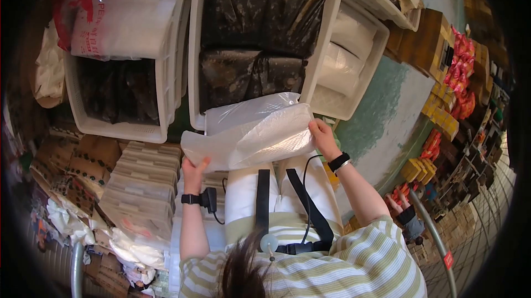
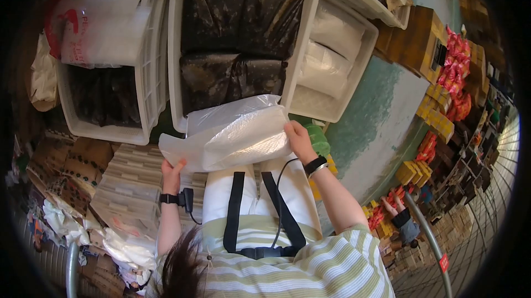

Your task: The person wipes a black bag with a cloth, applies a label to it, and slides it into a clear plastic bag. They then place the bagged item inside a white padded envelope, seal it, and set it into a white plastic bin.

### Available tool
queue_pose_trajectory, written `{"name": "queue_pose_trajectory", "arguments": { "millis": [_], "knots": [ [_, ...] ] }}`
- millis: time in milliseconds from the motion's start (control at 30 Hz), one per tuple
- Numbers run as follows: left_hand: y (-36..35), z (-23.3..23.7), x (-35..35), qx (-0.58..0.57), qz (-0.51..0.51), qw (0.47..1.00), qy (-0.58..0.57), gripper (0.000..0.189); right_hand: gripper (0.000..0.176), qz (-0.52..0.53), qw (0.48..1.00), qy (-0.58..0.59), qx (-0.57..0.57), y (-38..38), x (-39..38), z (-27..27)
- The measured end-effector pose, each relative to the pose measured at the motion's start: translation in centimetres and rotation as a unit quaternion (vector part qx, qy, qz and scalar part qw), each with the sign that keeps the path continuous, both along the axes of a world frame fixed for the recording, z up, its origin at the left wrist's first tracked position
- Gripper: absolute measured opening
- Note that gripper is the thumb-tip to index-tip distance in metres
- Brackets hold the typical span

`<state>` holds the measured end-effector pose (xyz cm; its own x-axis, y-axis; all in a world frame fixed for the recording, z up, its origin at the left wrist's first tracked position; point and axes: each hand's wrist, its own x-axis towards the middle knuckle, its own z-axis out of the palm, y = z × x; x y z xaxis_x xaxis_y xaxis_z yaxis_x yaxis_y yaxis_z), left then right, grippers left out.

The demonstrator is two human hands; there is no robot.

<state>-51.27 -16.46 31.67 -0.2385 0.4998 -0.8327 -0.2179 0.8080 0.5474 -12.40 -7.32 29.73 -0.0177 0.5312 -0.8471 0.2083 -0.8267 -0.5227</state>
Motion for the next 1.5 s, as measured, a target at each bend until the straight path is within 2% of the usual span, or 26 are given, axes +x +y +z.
{"name": "queue_pose_trajectory", "arguments": {
  "millis": [67, 200, 300, 400, 600, 700, 800, 900, 1000, 1133, 1333, 1400, 1500],
  "knots": [
    [0.5, -0.6, -1.1, -0.016, 0.000, 0.999, -0.034, 0.039, 0.022, -0.026, 0.999, 0.010, -0.024, 0.1, 0.0, -0.2],
    [3.7, 0.1, -1.7, 0.017, 0.066, 0.992, -0.107, 0.028, 0.016, -0.049, 0.995, 0.077, -0.047, 2.5, 0.1, 1.5],
    [4.9, -0.1, -2.4, 0.030, 0.067, 0.989, -0.130, 0.024, 0.026, -0.044, 0.988, 0.140, -0.056, 5.2, 0.4, 2.7],
    [5.0, -0.7, -2.9, 0.037, 0.079, 0.989, -0.123, 0.020, 0.024, -0.086, 0.980, 0.159, -0.084, 7.0, -0.1, 3.3],
    [5.4, -1.7, -3.1, 0.064, 0.115, 0.988, -0.086, 0.012, 0.014, -0.171, 0.972, 0.147, -0.068, 7.7, -0.7, 2.8],
    [6.2, -2.1, -2.3, 0.064, 0.129, 0.990, -0.008, 0.010, 0.007, -0.202, 0.974, 0.106, -0.006, 7.5, -1.1, 1.9],
    [6.7, -3.0, -0.5, 0.050, 0.108, 0.984, 0.136, 0.012, 0.011, -0.155, 0.981, -0.053, 0.103, 6.6, -2.2, 0.5],
    [6.2, -6.4, -0.3, 0.021, 0.015, 0.979, 0.200, 0.016, 0.012, -0.129, 0.967, -0.174, 0.132, 4.8, -2.4, -3.0],
    [5.9, -8.6, 0.1, 0.002, -0.034, 0.969, 0.246, 0.022, 0.013, -0.088, 0.956, -0.241, 0.144, 4.3, -2.6, -4.6],
    [5.0, -10.5, 0.0, -0.044, -0.132, 0.938, 0.319, 0.025, 0.014, -0.061, 0.950, -0.273, 0.139, 4.6, -3.4, -5.9],
    [5.1, -11.2, 0.0, -0.143, -0.218, 0.909, 0.324, 0.031, 0.013, -0.033, 0.947, -0.309, 0.078, 4.2, -3.7, -6.4],
    [4.6, -11.6, 0.3, -0.151, -0.214, 0.909, 0.326, 0.031, 0.014, -0.026, 0.946, -0.317, 0.062, 3.7, -3.3, -7.2],
    [4.1, -12.0, 0.3, -0.192, -0.251, 0.902, 0.295, 0.032, 0.014, 0.036, 0.939, -0.343, 0.009, 3.1, -2.7, -7.1]
  ]
}}
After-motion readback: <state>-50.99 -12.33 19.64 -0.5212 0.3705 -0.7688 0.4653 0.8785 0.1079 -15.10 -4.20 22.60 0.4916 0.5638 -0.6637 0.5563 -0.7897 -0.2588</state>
